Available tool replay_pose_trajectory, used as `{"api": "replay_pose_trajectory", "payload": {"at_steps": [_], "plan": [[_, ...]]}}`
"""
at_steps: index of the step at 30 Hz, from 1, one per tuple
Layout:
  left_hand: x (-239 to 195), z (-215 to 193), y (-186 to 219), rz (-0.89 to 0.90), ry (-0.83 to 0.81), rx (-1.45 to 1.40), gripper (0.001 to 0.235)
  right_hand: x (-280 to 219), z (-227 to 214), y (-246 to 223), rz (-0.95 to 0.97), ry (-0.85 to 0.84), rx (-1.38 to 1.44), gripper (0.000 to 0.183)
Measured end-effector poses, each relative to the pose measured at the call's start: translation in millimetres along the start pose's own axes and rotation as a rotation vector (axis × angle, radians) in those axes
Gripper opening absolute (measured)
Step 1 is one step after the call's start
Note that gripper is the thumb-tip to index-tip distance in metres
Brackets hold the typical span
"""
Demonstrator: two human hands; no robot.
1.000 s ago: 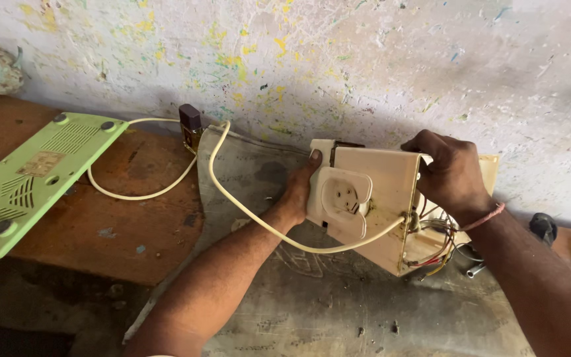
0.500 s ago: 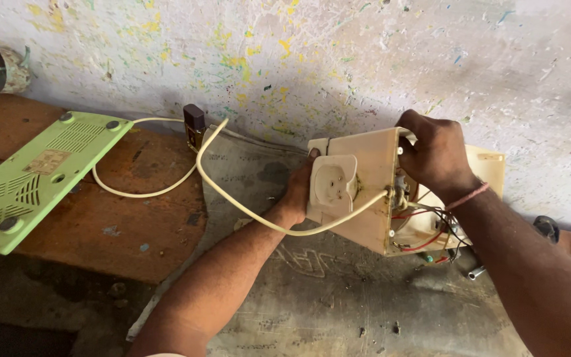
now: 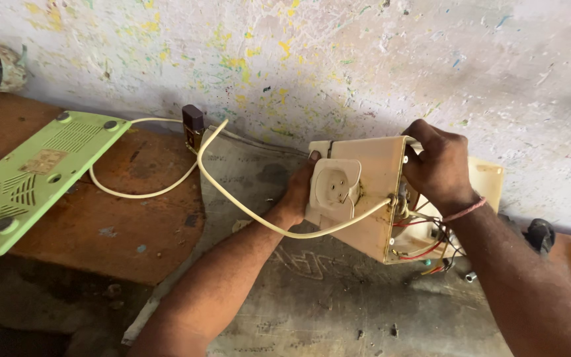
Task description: The person removes the top and bottom casing parts of a blender, handles the motor and internal wiring, and fits the white plastic housing pieces back together on the unit's base.
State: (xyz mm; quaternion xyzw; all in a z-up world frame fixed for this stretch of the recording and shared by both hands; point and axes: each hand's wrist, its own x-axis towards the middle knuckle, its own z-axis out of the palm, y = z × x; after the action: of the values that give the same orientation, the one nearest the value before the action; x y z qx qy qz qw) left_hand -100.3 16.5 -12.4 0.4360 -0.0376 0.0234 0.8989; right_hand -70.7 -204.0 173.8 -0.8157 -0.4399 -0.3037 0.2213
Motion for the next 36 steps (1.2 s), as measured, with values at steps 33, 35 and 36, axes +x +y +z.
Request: {"api": "replay_pose_trajectory", "payload": {"at_steps": [33,35,36], "plan": [[13,-7,-8,-0.006,0.134,0.080,0.064,7,8,11,-0.080,0.003,-0.079,0.022],[14,-8,-10,0.016,0.133,0.055,0.064,9,9,10,-0.057,0.013,-0.090,0.023],[14,-8,-10,0.029,0.126,0.042,0.063,11,10,9,-0.050,0.004,-0.068,0.022]]}}
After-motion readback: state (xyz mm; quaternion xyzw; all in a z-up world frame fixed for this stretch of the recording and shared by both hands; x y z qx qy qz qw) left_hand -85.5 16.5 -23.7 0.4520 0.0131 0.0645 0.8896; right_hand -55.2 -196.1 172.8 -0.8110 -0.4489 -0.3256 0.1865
